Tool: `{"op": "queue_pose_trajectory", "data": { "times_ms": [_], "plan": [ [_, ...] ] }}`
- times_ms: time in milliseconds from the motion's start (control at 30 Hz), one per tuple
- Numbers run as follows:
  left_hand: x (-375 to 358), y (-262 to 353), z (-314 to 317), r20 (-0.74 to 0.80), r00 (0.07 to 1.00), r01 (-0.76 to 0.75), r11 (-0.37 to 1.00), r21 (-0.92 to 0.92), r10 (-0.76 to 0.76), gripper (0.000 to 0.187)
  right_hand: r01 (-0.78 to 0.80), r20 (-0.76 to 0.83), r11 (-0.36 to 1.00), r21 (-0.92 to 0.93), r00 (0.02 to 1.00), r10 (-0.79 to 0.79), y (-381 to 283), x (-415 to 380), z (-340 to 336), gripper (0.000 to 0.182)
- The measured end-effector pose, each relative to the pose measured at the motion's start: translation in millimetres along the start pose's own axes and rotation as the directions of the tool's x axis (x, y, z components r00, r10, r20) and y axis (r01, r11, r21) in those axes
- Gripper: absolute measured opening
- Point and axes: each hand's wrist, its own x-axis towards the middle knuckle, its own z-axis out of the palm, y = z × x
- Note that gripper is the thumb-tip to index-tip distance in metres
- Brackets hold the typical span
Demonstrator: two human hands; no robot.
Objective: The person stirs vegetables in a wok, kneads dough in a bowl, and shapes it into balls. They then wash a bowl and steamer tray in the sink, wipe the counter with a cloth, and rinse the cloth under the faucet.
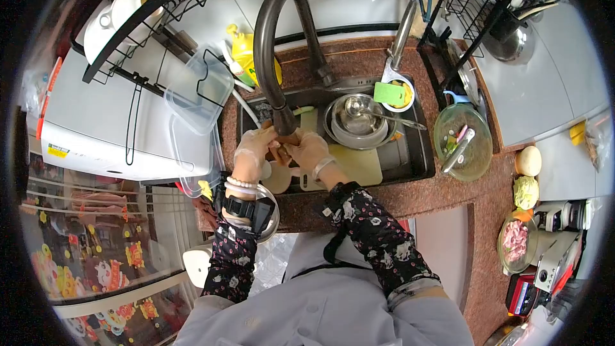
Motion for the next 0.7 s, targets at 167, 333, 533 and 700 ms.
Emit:
{"op": "queue_pose_trajectory", "data": {
  "times_ms": [167,333,533,700],
  "plan": [
    [-5.0,-3.9,-3.8,-0.039,0.996,0.076,0.997,0.035,-0.074,0.022,-0.127,0.049,0.969,0.211,0.992,0.120,3.3,5.0,-5.0,0.029],
    [-11.5,-17.9,18.9,0.081,0.995,-0.064,0.997,0.038,0.061,0.047,-0.226,0.219,0.814,0.535,0.968,0.125,-31.8,-12.4,-38.7,0.030],
    [31.6,-84.2,21.9,0.256,0.966,0.076,0.971,-0.227,-0.016,0.056,0.284,0.052,0.949,-0.139,0.959,-0.280,-11.7,-10.9,-58.9,0.035],
    [10.5,-62.5,31.2,0.080,0.997,0.052,0.903,-0.426,-0.020,0.041,-0.273,0.153,0.314,0.909,0.921,0.358,20.8,2.6,-56.0,0.033]
  ]
}}
